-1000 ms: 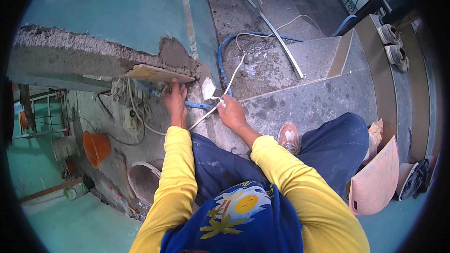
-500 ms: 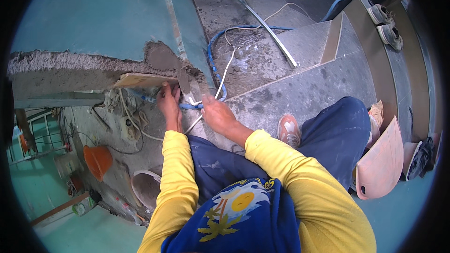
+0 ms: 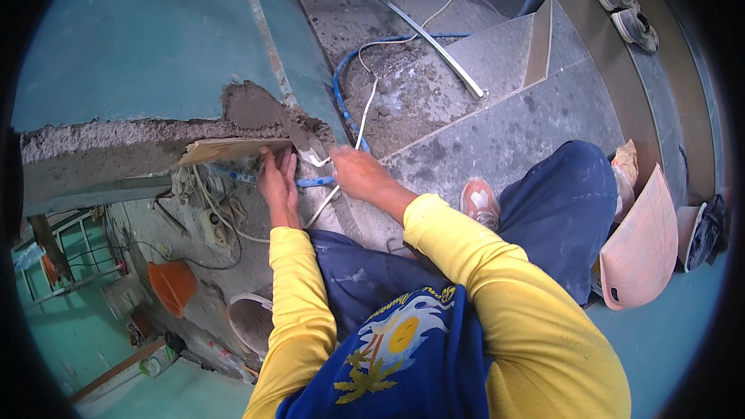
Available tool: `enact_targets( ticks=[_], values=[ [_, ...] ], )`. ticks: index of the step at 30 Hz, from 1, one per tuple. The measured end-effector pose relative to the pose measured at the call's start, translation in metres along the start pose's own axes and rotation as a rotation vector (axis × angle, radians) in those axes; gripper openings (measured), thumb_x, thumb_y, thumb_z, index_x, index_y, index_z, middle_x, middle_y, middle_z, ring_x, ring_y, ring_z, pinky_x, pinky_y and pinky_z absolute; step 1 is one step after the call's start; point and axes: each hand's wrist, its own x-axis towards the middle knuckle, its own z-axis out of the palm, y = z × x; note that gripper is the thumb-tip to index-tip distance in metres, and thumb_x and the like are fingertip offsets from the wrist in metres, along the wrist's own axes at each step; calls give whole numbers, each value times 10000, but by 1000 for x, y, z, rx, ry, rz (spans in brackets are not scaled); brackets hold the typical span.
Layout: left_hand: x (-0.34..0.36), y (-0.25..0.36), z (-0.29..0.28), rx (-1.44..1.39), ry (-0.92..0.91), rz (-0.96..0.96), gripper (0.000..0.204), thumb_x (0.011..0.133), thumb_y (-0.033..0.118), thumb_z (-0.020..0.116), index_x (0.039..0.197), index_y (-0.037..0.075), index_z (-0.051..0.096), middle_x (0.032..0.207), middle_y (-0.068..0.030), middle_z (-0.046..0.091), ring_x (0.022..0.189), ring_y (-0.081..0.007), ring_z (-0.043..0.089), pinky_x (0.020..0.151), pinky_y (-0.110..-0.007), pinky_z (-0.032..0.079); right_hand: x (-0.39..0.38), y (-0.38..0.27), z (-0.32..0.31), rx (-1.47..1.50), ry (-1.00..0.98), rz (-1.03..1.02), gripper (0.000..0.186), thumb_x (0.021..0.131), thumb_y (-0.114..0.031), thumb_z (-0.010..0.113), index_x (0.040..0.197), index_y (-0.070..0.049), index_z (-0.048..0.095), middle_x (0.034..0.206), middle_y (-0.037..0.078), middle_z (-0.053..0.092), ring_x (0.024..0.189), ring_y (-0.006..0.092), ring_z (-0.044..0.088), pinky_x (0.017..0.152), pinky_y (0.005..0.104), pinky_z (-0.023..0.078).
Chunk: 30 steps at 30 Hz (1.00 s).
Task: The person scoops cement from a bucket using a trowel and applies it to a wall section near the floor. They smooth the cement along the wall and use a wooden piece to press and shape the material.
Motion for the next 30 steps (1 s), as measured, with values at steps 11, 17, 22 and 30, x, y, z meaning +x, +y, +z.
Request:
enact_targets(
  ticks=[11,17,22,30],
  values=[
    [2,-5,-5,-26,-1,50,628,1019,377,769,1343,-109,538,1335,-245,664,1224,-374,704,1093,-476,580,-39,-22,2,119,80,-58,352,933,-120,671,1233,56,618,1166,288,685,1087,485,688,957,564,560],
    [-1,-1,2,-2,-34,53,671,1010,398,777,1362,-116,529,1364,-252,653,1240,-385,696,1086,-479,580,-29,1,11,142,83,169,387,940,-168,700,1249,48,614,1226,295,683,1147,493,655,986,552,529],
    [-2,1,-1,19,-48,53,699,1021,398,760,1389,-135,500,1379,-261,640,1255,-392,689,1091,-476,577,-11,9,37,126,27,189,293,932,-159,695,1125,44,606,1122,284,689,1109,496,659,963,574,524],
    [2,0,-3,28,-71,46,678,1032,391,747,1387,-132,502,1413,-274,628,1290,-393,673,1120,-486,553,-1,21,47,113,-38,102,252,919,-144,684,1068,46,612,1081,300,693,1101,494,662,958,577,525]
  ],
)
